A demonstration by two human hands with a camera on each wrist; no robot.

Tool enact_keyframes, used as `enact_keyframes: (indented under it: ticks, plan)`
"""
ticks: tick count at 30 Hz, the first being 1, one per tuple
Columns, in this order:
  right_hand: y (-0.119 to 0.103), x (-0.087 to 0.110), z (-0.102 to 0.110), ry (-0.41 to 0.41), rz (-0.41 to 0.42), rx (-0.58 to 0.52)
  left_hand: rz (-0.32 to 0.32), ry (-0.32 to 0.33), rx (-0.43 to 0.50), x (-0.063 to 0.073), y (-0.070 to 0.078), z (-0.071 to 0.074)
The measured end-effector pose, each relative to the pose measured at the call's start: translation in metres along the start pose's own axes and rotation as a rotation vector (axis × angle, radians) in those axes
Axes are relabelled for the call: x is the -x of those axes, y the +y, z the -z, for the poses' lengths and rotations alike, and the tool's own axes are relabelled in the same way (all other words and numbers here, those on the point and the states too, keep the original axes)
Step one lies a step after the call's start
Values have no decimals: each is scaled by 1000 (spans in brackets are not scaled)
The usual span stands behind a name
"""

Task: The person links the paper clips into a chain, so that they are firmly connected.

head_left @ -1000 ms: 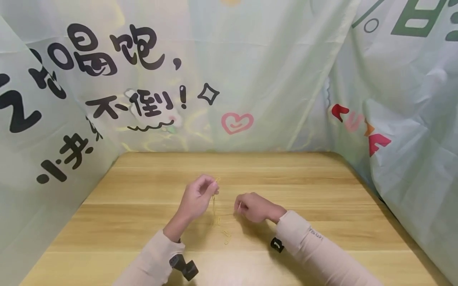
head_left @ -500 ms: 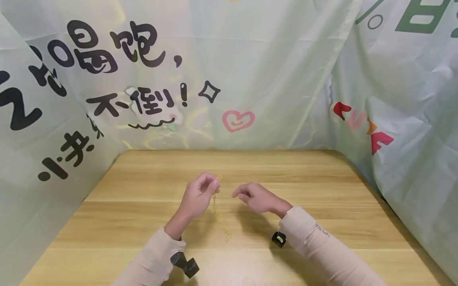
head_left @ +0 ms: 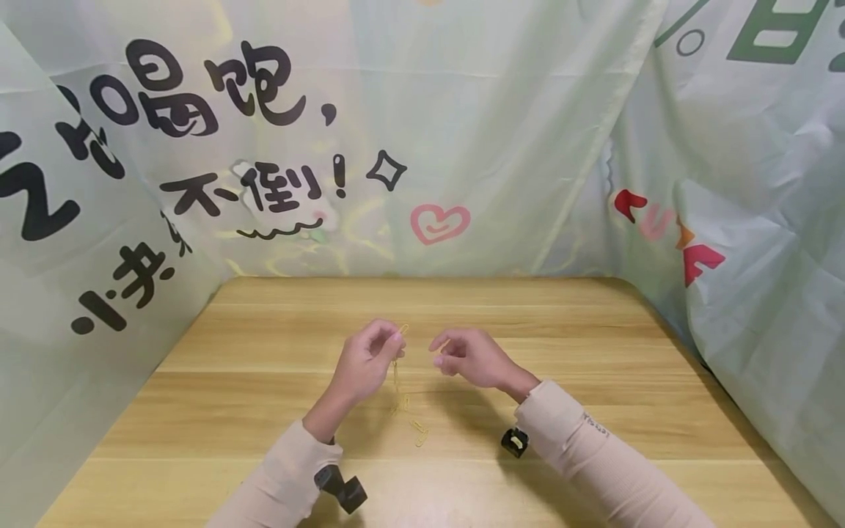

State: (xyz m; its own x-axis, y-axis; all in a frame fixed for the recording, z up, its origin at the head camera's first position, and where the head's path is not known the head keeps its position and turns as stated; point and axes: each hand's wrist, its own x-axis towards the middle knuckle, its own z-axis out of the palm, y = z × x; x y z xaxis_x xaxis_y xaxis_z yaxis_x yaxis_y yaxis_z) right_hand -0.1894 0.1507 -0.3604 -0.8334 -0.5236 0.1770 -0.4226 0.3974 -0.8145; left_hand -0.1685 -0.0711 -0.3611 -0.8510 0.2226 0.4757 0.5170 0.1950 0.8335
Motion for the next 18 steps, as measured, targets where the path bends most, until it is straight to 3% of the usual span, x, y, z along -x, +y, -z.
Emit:
enact_keyframes:
  ticks: [6,13,18]
  plan:
    - [-4,-1,0,16,-56,-121,4,11,19,1,-1,0]
    - [-7,-2,0,81,-18,67,22,8,23,1,0,0]
    - [-12,-2,1,115,0,38,20,1,20,0,-3,0]
